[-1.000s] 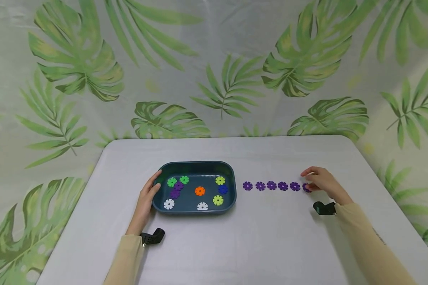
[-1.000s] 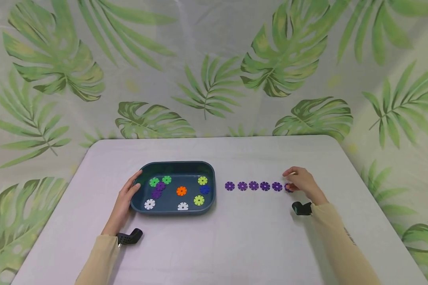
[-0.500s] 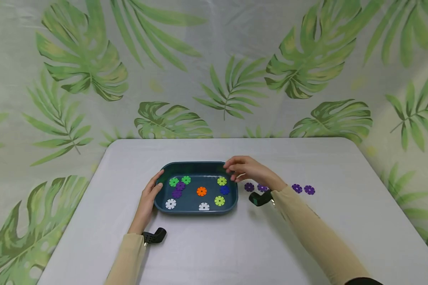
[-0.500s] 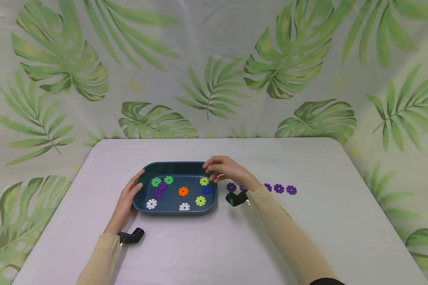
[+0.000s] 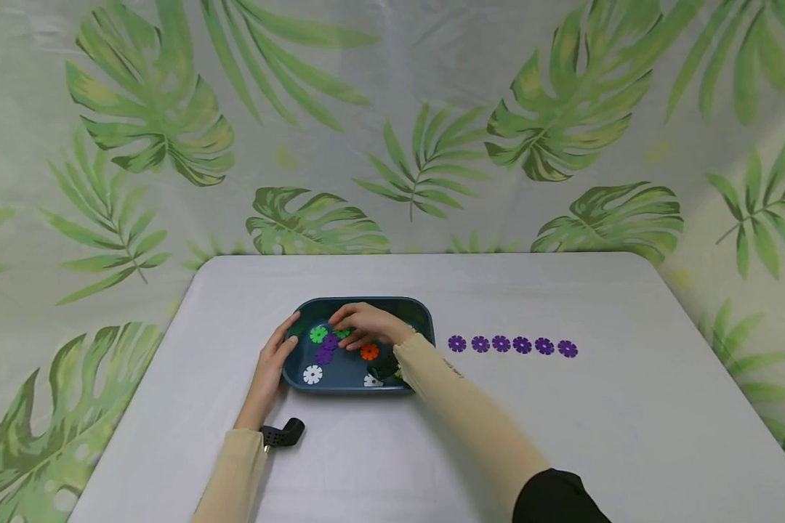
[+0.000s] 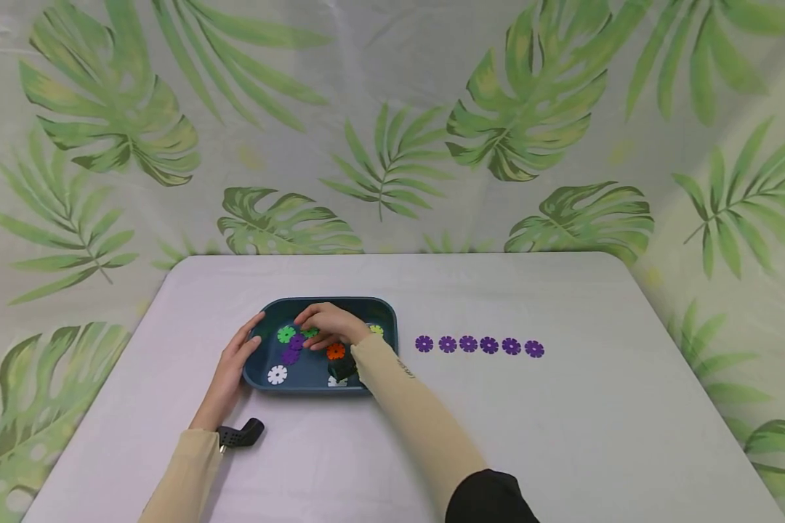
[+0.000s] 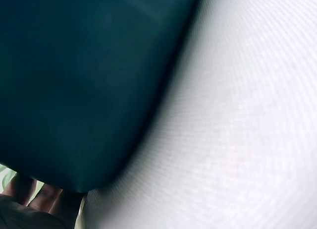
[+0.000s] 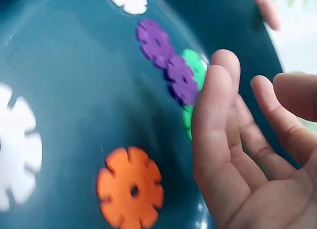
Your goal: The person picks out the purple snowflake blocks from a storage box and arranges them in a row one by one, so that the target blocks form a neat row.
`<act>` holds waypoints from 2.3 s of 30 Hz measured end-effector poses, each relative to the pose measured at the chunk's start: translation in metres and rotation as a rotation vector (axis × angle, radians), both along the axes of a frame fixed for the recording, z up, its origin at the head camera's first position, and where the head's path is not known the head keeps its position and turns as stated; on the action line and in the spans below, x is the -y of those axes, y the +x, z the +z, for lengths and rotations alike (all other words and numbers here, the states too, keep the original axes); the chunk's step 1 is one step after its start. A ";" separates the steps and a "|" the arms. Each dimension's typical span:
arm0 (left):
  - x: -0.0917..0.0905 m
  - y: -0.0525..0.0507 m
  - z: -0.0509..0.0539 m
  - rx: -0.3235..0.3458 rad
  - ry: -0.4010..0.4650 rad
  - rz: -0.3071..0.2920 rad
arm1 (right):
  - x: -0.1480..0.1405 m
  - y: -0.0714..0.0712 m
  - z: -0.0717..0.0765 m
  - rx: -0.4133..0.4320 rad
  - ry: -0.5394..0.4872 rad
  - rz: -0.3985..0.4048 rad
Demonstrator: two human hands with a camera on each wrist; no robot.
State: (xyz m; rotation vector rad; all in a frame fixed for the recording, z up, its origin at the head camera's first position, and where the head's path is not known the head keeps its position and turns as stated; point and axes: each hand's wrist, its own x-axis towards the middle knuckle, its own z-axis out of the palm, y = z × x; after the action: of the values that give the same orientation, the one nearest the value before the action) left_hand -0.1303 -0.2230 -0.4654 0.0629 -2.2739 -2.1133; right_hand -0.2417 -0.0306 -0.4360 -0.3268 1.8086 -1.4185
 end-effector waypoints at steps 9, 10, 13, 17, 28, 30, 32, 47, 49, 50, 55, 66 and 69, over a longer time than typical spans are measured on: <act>0.000 0.000 0.000 -0.009 0.010 -0.011 | 0.019 0.003 -0.011 0.033 0.046 -0.020; 0.000 0.000 0.000 -0.010 0.011 -0.012 | 0.019 0.004 -0.011 0.028 0.051 -0.016; 0.000 0.000 -0.001 -0.012 0.016 -0.013 | 0.019 0.005 -0.011 0.006 0.074 -0.007; 0.002 -0.001 -0.004 -0.012 0.012 -0.007 | 0.021 0.006 -0.012 -0.031 0.095 -0.005; 0.007 -0.011 -0.028 -0.026 -0.014 0.022 | 0.025 0.007 -0.012 -0.083 0.094 0.064; 0.006 -0.011 -0.027 -0.029 -0.011 0.019 | 0.024 0.007 -0.013 -0.085 0.098 0.064; 0.006 -0.011 -0.027 -0.034 -0.006 0.019 | 0.023 0.007 -0.013 -0.090 0.102 0.068; 0.007 -0.011 -0.028 -0.040 -0.009 0.036 | -0.061 -0.008 0.018 -0.166 -0.023 0.095; 0.008 -0.012 -0.029 -0.034 -0.006 0.035 | -0.084 -0.011 0.021 -0.184 -0.027 0.071; 0.008 -0.012 -0.028 -0.030 -0.004 0.033 | -0.096 -0.012 0.021 -0.195 -0.025 0.058; 0.006 -0.007 -0.017 -0.022 0.008 0.015 | -0.163 -0.015 0.020 -0.231 0.012 -0.034; 0.000 0.000 -0.001 -0.009 0.012 0.002 | -0.325 -0.003 -0.008 -0.216 0.080 -0.291; 0.000 0.000 -0.001 -0.010 0.016 0.005 | -0.358 0.005 -0.016 -0.204 0.118 -0.359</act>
State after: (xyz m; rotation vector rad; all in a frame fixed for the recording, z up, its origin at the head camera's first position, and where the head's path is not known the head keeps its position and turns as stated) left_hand -0.1306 -0.2227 -0.4664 0.0577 -2.2491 -2.1245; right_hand -0.2367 0.3275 -0.4517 -0.0887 2.1909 -1.5546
